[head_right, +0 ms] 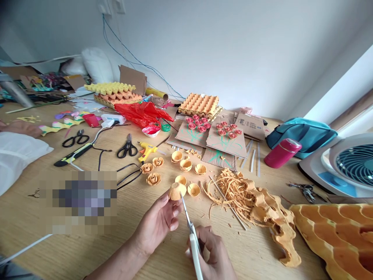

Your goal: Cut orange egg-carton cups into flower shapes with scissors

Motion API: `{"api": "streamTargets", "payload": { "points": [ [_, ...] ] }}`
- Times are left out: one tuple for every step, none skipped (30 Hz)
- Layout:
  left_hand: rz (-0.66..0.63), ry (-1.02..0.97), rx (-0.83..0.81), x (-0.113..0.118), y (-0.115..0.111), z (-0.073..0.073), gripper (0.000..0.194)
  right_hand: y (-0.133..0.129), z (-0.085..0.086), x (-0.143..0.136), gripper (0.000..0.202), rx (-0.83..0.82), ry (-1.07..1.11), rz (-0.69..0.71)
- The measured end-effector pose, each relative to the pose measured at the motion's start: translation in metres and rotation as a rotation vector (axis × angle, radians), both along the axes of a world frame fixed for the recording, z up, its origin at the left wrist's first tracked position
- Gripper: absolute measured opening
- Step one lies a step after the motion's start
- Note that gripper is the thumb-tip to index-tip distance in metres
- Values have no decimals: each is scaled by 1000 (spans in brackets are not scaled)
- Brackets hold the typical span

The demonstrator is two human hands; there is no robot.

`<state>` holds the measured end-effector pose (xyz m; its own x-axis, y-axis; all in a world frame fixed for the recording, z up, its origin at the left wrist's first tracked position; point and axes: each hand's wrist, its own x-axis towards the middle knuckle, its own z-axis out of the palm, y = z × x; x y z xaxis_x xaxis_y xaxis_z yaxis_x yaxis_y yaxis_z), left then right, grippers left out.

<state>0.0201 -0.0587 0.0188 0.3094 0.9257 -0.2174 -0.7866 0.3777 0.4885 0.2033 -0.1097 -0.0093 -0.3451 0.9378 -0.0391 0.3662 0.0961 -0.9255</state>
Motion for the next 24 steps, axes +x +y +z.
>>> {"api": "streamTargets", "payload": {
  "points": [
    [-13,-8,-12,0,0,-1,28,0,-2,0,43,62,-60,-27],
    [-24,-14,-21,0,0,-3,28,1,-4,1,39,126,-113,-52],
    [-29,-14,-23,0,0,-4,27,2,-6,1,37,191,-157,-69],
    [-29,-6,-15,0,0,-4,27,3,-7,2,35,263,-193,-80],
    [-23,11,4,0,0,-5,27,4,-8,3,33,334,-226,-81],
    [-11,34,31,-1,-1,-4,26,5,-8,4,31,404,-255,-74],
    [1,61,61,-1,-1,-3,26,7,-8,5,29,470,-281,-65],
    [10,89,95,-1,-1,-2,26,8,-7,7,27,524,-304,-53],
    [14,118,131,-2,-1,0,27,10,-5,9,26,569,-325,-43],
    [14,146,167,-2,-2,2,28,11,-4,11,24,604,-344,-34],
    [12,173,199,-2,-3,4,29,13,-3,12,23,634,-359,-27],
    [9,198,225,-2,-3,6,30,14,-2,14,22,656,-372,-20],
    [11,221,247,-2,-4,8,31,15,-1,15,22,673,-380,-11],
    [13,242,265,-2,-5,10,32,16,-1,16,21,683,-385,-3],
    [15,260,279,-2,-5,11,32,16,-1,16,21,690,-387,3],
    [18,272,290,-1,-6,12,33,17,0,17,21,695,-386,9],
    [20,280,298,-1,-6,12,33,17,0,17,21,694,-384,12],
    [24,285,302,-1,-6,13,33,17,0,16,20,688,-382,17],
    [28,287,306,-1,-6,13,33,17,0,16,20,677,-376,21],
    [32,286,304,-1,-5,13,33,16,0,15,20,660,-366,26],
    [35,285,300,-1,-5,12,33,15,1,15,20,636,-350,32],
    [38,282,293,-1,-4,12,32,14,1,14,21,603,-328,34],
    [41,280,284,-1,-3,11,32,13,1,13,23,560,-302,38],
    [42,277,273,-1,-3,10,31,12,0,12,26,510,-274,40]
  ]
}}
